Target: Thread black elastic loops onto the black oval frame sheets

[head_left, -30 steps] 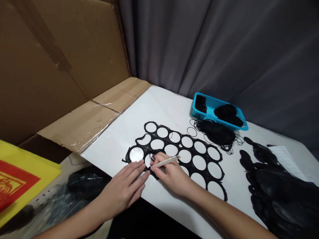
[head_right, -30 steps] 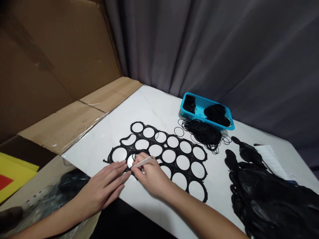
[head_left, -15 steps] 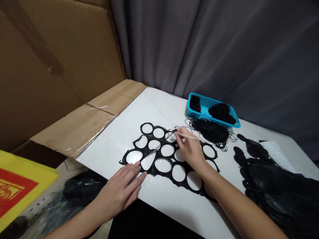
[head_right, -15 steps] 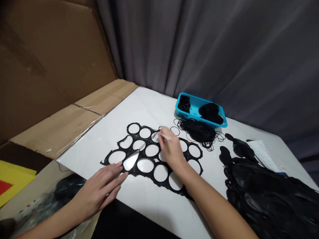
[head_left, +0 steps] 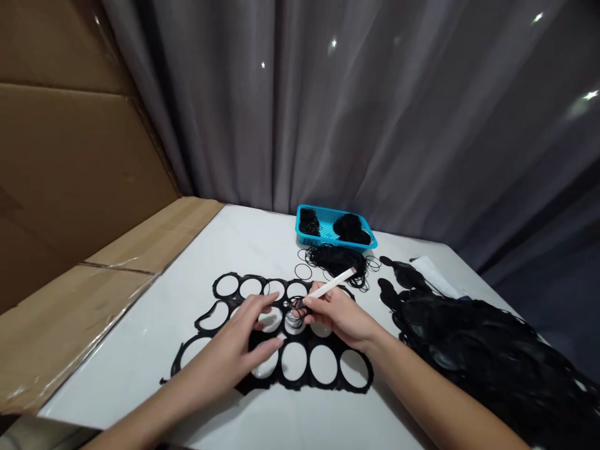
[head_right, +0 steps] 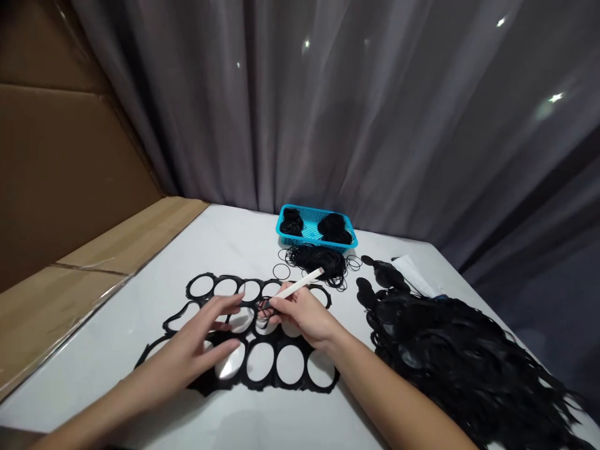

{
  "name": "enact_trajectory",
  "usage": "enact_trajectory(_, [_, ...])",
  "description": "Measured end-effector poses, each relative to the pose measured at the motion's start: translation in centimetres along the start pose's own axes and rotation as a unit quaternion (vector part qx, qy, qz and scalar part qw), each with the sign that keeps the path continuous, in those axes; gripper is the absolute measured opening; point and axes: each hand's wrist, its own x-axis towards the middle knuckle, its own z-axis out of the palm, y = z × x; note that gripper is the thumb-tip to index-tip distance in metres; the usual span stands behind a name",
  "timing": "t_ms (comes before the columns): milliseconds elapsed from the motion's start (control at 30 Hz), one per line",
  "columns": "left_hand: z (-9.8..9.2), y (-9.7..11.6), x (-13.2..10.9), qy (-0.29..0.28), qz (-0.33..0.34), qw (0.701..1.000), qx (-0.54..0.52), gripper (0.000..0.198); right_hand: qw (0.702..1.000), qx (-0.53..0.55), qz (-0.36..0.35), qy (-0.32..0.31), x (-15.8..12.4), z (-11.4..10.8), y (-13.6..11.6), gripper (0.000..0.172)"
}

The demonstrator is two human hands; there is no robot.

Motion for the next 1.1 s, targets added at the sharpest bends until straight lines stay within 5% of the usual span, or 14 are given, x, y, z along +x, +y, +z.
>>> enact_trajectory(133, [1.3, 1.1, 5.5, -0.071, -0.027, 0.988, -0.133, 0.051, 0.997, 0.072, -0.002, 0.001, -1.4, -0.5, -0.2, 0.040])
enact_trajectory(233, [2.0, 1.5, 7.3, -0.092, -0.051, 0.964, -0.243, 0.043, 0.994, 0.105, 0.005, 0.019, -2.3, -1.7, -0.1, 0.035])
enact_trajectory(433, [2.6, 1.7, 7.5, -0.084, -0.104, 0.925, -0.357, 0.047, 0.989, 0.140, 0.033, 0.025, -3.7, -2.9, 0.1, 0.032])
enact_trajectory(733, [3.4, 1.5, 7.3, -0.083, -0.100, 0.924, -0.361, 0.046, 0.995, 0.091, 0.030, 0.006, -3.5, -2.3, 0.3, 0.037])
enact_trajectory(800, [2.9, 1.0, 7.5, -0.058, -0.077, 0.945, -0.314, 0.043, 0.998, 0.056, 0.012, 0.014, -2.2, -2.0, -0.2, 0.038])
enact_trajectory(900, [1.3, -0.5, 8.2, 0.057, -0.043, 0.982, -0.173, 0.038, 0.993, -0.075, -0.053, 0.073, 1.6, -2.2, -2.0, 0.031])
enact_trajectory(967, [0.1, -1.9, 8.6, 0.129, -0.047, 0.984, -0.113, 0.038, 0.949, -0.244, -0.109, 0.169, 4.6, -3.0, -3.7, 0.025])
enact_trajectory(1100, [-1.5, -4.0, 9.1, 0.193, -0.062, 0.977, -0.063, 0.034, 0.886, -0.358, -0.149, 0.255, 7.1, -5.6, -6.7, 0.022])
